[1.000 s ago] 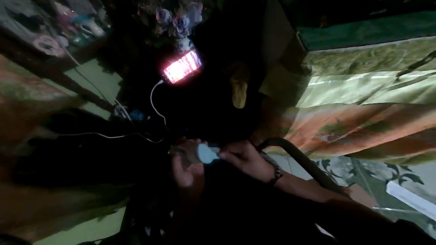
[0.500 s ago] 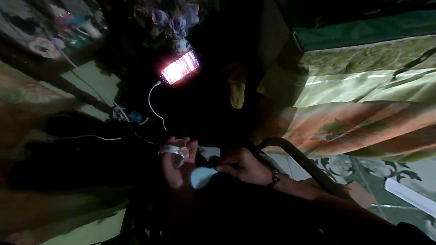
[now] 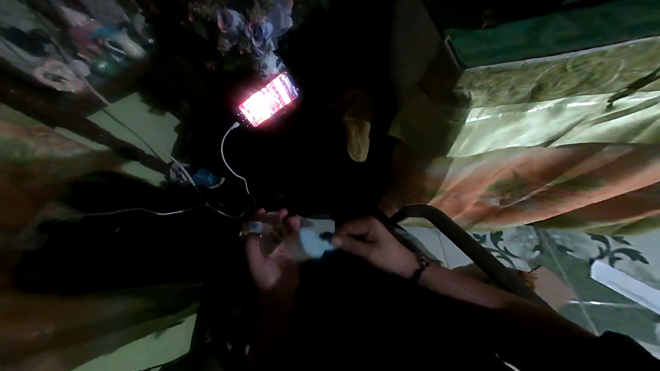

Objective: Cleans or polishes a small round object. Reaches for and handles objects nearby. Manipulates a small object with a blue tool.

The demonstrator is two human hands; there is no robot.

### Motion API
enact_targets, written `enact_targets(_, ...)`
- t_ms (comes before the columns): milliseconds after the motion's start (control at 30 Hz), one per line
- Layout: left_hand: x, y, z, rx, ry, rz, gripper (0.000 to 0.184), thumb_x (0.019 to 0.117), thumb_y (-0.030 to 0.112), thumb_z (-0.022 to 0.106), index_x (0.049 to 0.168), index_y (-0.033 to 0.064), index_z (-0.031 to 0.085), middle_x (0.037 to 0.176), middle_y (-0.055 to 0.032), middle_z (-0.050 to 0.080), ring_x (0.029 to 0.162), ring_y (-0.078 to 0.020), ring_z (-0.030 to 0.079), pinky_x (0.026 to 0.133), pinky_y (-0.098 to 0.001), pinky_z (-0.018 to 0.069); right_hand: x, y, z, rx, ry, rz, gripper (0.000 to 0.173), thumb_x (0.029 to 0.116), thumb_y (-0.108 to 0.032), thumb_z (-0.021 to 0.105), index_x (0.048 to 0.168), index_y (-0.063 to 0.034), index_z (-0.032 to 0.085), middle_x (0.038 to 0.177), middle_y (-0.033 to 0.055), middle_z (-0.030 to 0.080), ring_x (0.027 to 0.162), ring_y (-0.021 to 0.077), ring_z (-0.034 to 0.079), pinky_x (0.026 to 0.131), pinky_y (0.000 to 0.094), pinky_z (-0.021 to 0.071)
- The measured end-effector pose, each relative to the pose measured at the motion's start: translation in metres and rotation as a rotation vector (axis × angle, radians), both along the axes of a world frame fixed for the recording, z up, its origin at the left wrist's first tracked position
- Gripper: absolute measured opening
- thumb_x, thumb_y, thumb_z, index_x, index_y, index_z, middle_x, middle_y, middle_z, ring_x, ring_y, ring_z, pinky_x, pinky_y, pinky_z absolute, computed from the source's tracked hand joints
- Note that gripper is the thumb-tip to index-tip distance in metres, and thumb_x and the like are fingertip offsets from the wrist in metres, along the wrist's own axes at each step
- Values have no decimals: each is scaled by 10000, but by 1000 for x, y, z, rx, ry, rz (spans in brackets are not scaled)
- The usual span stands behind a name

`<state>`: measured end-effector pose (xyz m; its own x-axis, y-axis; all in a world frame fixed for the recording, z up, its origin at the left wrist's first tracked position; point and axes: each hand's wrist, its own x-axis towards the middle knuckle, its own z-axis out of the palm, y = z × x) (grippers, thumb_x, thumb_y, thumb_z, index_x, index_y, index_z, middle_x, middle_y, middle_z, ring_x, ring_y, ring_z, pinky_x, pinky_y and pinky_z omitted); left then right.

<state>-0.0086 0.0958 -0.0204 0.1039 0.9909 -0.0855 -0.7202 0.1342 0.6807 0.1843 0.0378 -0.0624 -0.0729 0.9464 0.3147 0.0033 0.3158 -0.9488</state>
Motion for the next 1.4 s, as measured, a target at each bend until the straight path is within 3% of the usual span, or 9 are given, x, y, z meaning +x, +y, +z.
enact_targets(67,8,-5,1,-12,64,29,341,1067,269,275,1201,131,556,1026,-52,706,961,-212,710,838,-427,607,2,6,8,-62,83,-60,240,1027,-203,602,888,-43,711,747,-80,638,654,-56,547,608,133,468)
enact_targets(167,8,-4,-2,10,-7,-37,331,1064,337,365,1216,159,599,1044,-53,730,1004,-236,714,909,-457,579,-1,7,-6,29,-76,-6,292,1035,-246,603,912,-11,725,767,-4,662,682,-7,571,646,177,491)
enact_targets(300,0,5,-2,-20,-85,-19,285,1064,253,376,1209,114,579,1026,-119,728,953,-298,734,854,-481,611,2,0,-18,89,-236,40,336,1007,-343,650,853,-58,742,744,18,681,692,61,619,670,273,527)
enact_targets(433,11,-4,2,-2,153,55,315,1065,262,298,1231,127,530,1050,-49,706,977,-217,710,852,-433,605,4,7,7,-68,70,-59,233,1023,-201,606,894,-45,723,779,-81,659,698,-58,568,651,135,482)
enact_targets(633,-1,3,-8,54,33,-19,308,1068,312,400,1251,127,565,1044,-91,737,981,-265,733,882,-449,605,3,4,-19,51,-151,24,323,1013,-297,646,854,-30,733,733,11,662,663,19,579,633,211,492)
enact_targets(833,1,-5,-8,39,303,-3,318,1051,166,340,1309,54,491,1098,-77,692,983,-222,706,837,-440,614,9,4,7,-66,82,-13,232,1016,-198,616,872,-51,725,747,-99,647,671,-72,551,623,123,464)
enact_targets(1067,-5,-3,-2,112,280,-15,352,1060,193,402,1387,68,429,1102,-95,720,909,-248,742,787,-421,636,16,-1,-27,-67,-110,107,257,978,-264,697,871,-38,757,770,-24,692,691,-24,595,652,173,506)
enact_targets(1267,-5,-5,-5,524,773,68,525,895,79,626,1343,-83,405,1169,-80,674,938,-131,704,743,-308,622,27,5,1,-146,173,-72,290,1027,-241,586,801,-122,722,760,-122,680,673,-55,576,632,156,484)
enact_targets(1400,-2,-3,-15,854,989,31,302,908,43,646,1202,-28,648,1320,-158,609,1218,-173,605,993,-310,549,28,14,13,32,123,-98,322,1008,-236,635,720,-99,677,676,-112,611,623,-54,534,583,146,446)
